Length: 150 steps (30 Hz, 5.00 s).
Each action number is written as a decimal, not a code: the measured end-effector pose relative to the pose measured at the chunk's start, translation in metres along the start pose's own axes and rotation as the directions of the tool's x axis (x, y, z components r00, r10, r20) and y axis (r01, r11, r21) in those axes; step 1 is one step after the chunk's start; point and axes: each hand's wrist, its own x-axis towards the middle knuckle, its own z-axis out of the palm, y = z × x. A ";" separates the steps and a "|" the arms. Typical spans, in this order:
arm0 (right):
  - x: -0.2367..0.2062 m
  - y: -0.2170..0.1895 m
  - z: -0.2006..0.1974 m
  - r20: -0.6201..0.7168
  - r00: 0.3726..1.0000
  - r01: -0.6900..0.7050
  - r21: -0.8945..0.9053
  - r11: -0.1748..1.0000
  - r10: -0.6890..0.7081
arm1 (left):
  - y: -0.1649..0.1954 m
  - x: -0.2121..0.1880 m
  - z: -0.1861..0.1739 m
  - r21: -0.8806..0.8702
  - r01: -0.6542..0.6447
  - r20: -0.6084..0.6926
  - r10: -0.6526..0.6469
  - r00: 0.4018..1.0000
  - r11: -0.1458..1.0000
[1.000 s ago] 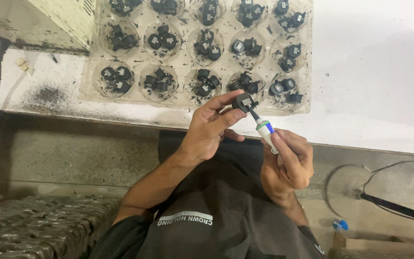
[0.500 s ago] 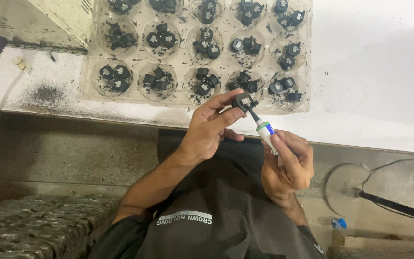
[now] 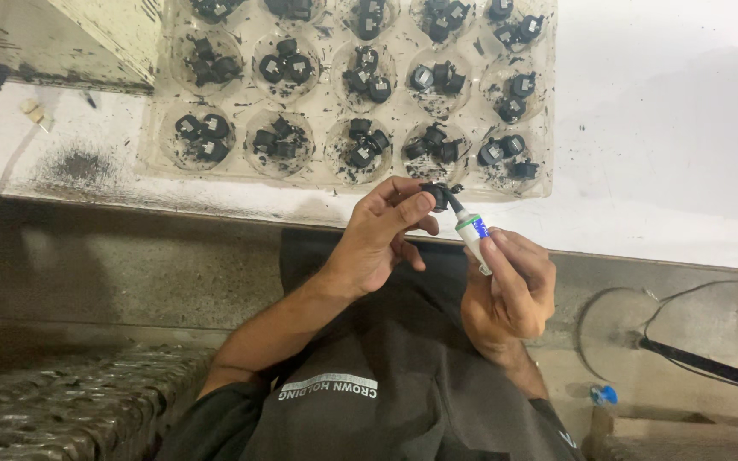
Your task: The person sits at a workbench and applies glue from a small tube to black plastic plug components arranged in a tray. They pick up one component at a time, squeeze glue into it, and place it back in the tray, repeating this across many parts.
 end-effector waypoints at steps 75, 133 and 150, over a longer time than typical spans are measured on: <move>-0.010 0.091 -0.061 -0.264 0.894 -0.373 0.007 0.928 0.362 | -0.052 0.288 0.011 0.645 -0.139 0.521 0.300 0.799 -0.752; -0.008 0.014 -0.008 -0.107 0.991 -0.060 0.171 0.983 0.079 | 0.010 -0.002 0.013 0.041 -0.103 0.122 0.097 0.988 0.994; 0.003 0.004 -0.010 0.000 0.999 -0.040 -0.007 0.999 0.040 | 0.011 -0.004 0.009 0.050 -0.128 0.103 0.122 0.987 0.991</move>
